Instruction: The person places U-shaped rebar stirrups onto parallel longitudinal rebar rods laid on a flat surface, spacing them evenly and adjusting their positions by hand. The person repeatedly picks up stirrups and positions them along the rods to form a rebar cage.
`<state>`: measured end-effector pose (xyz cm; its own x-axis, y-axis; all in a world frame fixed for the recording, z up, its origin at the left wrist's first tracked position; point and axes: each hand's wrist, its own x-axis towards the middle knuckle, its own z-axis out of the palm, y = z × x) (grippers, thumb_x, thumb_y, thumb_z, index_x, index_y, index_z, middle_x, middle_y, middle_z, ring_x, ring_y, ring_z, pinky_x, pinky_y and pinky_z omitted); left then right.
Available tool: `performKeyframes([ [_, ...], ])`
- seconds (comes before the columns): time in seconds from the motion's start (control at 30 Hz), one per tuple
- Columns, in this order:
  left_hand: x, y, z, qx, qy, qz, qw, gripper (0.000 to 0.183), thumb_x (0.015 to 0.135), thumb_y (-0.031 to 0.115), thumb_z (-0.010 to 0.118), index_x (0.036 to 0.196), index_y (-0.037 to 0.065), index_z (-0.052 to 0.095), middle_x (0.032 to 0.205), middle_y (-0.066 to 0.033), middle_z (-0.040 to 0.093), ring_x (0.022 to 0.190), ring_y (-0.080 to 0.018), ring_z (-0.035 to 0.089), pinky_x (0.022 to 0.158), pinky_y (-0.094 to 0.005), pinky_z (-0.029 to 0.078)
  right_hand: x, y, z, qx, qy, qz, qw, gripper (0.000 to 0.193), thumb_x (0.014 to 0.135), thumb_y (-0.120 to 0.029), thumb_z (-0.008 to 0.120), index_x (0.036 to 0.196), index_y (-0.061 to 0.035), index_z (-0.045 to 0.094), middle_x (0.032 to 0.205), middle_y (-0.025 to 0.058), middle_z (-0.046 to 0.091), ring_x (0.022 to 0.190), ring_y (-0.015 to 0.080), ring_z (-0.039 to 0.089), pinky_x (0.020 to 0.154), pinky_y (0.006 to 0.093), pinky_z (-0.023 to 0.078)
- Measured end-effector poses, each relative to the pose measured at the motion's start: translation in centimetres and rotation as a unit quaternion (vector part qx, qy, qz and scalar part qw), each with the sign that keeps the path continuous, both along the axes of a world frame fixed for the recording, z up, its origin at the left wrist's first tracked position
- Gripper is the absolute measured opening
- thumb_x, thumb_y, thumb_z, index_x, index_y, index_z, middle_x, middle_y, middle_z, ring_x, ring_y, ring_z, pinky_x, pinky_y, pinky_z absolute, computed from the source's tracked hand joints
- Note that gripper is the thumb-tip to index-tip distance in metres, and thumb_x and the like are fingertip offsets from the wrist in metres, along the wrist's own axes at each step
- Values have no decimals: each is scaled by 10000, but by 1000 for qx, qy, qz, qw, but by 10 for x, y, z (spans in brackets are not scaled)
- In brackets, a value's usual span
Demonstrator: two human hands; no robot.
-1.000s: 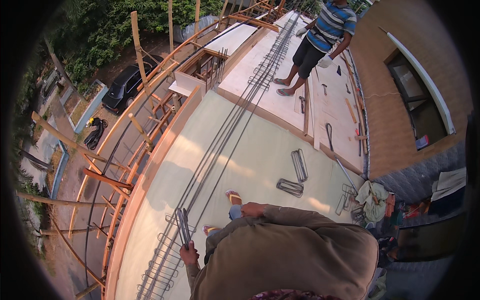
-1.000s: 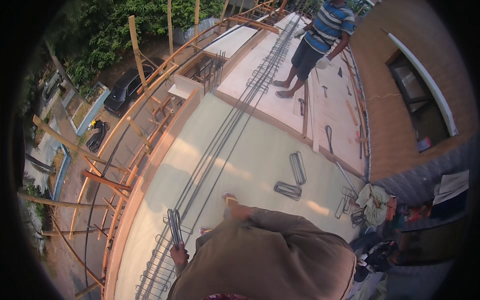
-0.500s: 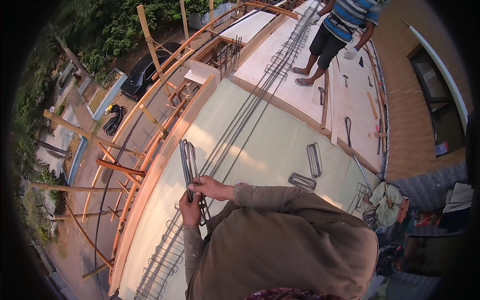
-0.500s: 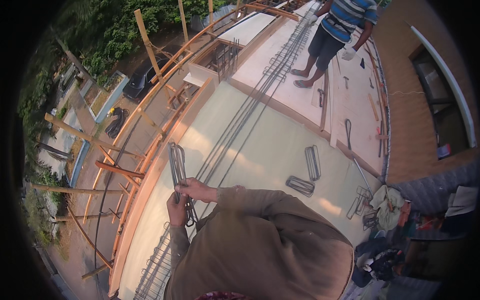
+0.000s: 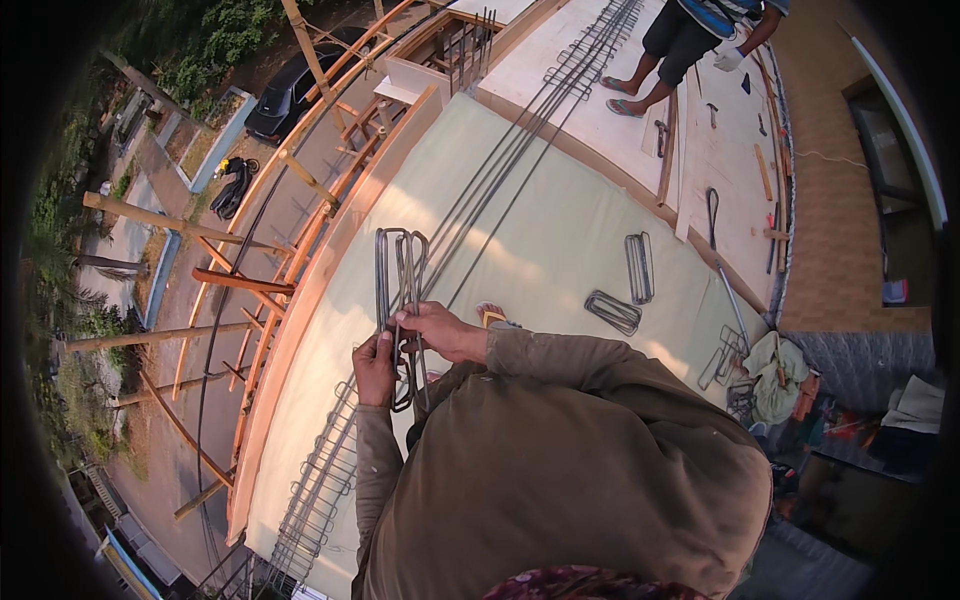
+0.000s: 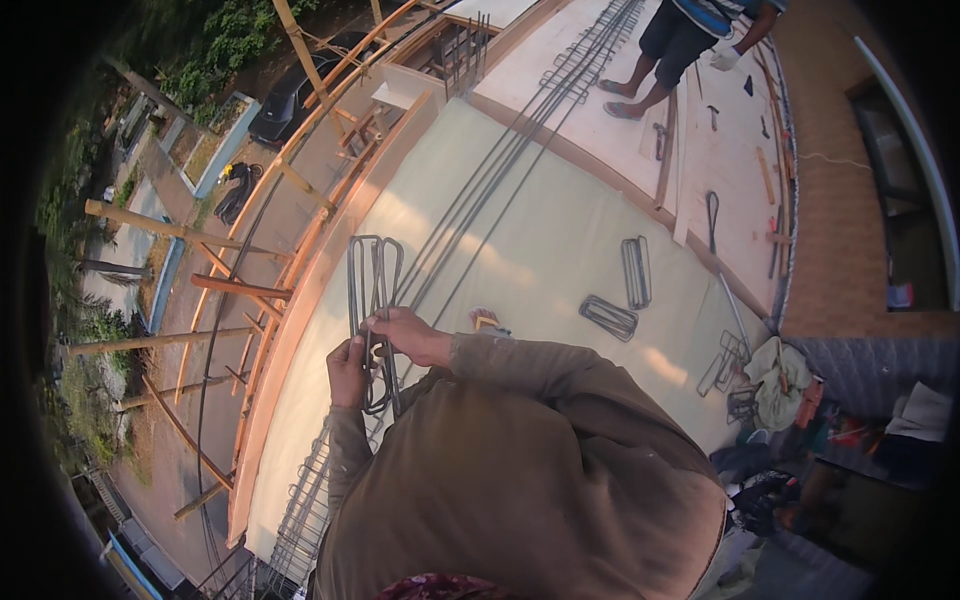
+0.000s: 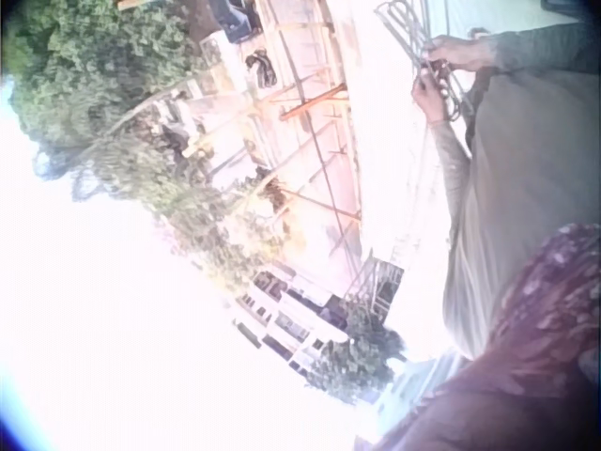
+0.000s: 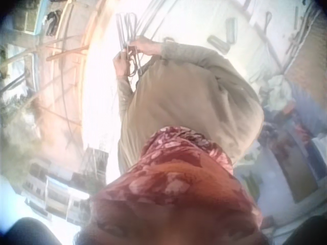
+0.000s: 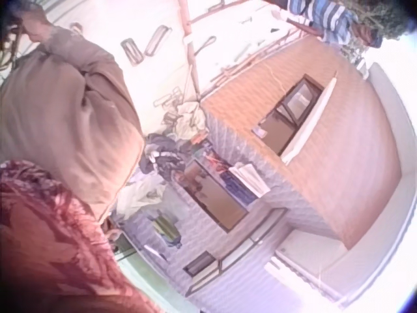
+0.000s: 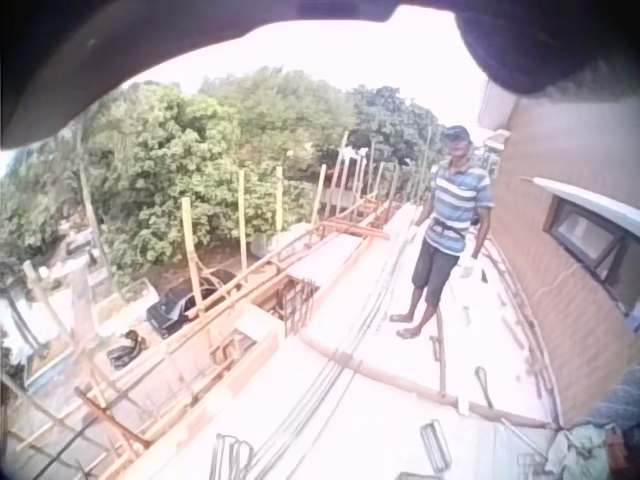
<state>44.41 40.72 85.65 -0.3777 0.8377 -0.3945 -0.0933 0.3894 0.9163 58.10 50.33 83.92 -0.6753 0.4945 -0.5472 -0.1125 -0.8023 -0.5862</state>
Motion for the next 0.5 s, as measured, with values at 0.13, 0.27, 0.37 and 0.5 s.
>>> performKeyframes([
  [0.13,-8,1,0,-19,60,40,997,325,1036,264,598,903,-15,697,648,-7,586,525,-72,523,463,-245,418,-3,-2,15,-32,18,-38,999,202,1063,-225,523,1057,-41,608,1055,79,657,1009,210,664,822,418,587],
  [0.27,-23,2,-2,-33,49,86,995,278,1010,268,608,961,5,683,684,-18,601,511,-76,519,433,-236,377,-5,-6,27,24,-17,19,999,232,1076,-239,502,1096,-37,614,1113,92,662,1065,230,663,859,445,595],
  [0.37,-38,-8,-2,-52,-24,118,991,247,996,256,621,1012,14,665,742,-32,622,554,-94,570,450,-240,427,-8,-17,33,14,2,89,996,234,1080,-237,497,1148,-39,600,1144,101,669,1038,248,693,826,426,613],
  [0.5,-54,-19,-2,-25,-95,175,980,196,1004,214,617,977,21,633,809,-49,650,604,-127,631,452,-261,486,-11,-20,32,19,-24,76,997,248,1084,-214,482,1242,-36,551,1116,118,663,998,244,703,788,391,618],
])
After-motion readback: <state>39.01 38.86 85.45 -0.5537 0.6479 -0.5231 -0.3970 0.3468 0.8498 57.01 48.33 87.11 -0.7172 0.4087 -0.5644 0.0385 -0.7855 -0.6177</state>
